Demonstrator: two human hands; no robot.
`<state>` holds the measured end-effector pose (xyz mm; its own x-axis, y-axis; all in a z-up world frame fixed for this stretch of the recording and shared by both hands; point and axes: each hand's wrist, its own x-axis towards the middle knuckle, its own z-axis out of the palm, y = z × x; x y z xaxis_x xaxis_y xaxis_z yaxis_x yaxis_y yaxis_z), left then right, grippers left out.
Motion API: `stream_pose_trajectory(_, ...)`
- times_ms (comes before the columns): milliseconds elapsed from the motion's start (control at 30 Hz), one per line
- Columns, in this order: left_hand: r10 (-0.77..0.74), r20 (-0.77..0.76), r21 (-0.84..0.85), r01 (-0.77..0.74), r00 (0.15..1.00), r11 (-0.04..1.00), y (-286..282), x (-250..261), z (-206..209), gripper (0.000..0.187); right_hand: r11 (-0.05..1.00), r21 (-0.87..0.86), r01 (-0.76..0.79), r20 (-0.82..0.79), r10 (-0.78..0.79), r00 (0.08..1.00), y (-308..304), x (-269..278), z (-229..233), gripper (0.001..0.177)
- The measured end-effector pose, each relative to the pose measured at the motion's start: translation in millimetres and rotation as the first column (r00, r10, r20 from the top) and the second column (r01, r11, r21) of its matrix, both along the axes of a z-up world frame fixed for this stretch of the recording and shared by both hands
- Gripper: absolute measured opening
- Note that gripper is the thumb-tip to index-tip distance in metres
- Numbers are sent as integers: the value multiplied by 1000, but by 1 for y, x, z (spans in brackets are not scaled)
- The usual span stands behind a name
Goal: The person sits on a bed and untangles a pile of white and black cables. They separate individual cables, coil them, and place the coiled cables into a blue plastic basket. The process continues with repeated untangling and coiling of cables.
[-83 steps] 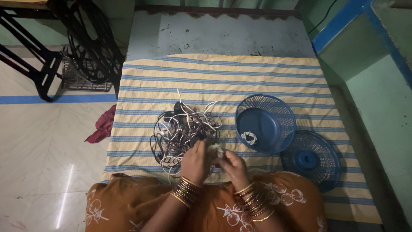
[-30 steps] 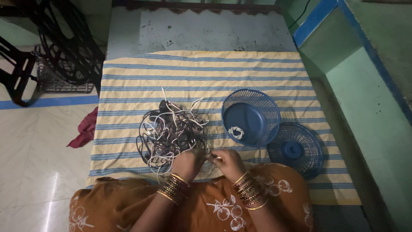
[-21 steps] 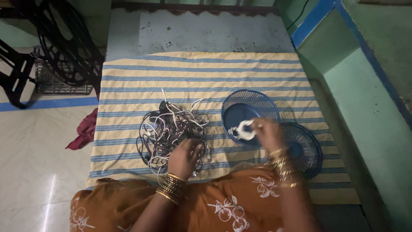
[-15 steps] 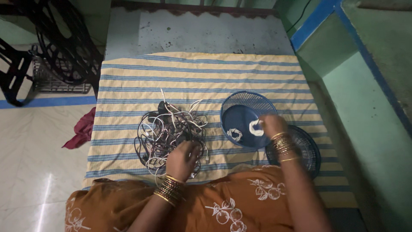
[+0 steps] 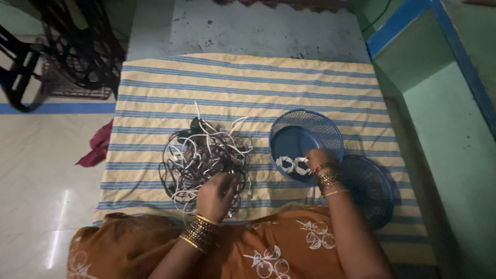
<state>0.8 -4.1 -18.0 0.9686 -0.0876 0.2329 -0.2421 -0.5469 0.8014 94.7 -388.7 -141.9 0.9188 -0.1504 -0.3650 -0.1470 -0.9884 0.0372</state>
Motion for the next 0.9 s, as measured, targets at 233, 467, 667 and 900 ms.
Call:
stream_pose_trajectory(233,-30,-61,31,32,998,999,0,1,3,16,1000,-17,6,-83,-8,996,10,-3,12,19)
stream_pose_trajectory(467,-18,-76,19,20,997,1000,-1,0,7,15,993,78,86,-48,-83,995,19,-9,25,24)
stream_pose_trajectory(667,-8,-86,25,11,996,1000,0,-1,5,15,983,122,137,75,-147,986,-4,-2,-12,21)
stream_pose_trajectory(900,38,-122,40,-33,992,999,0,0,0,16,938,345,25,437,-184,881,-51,-6,-35,13)
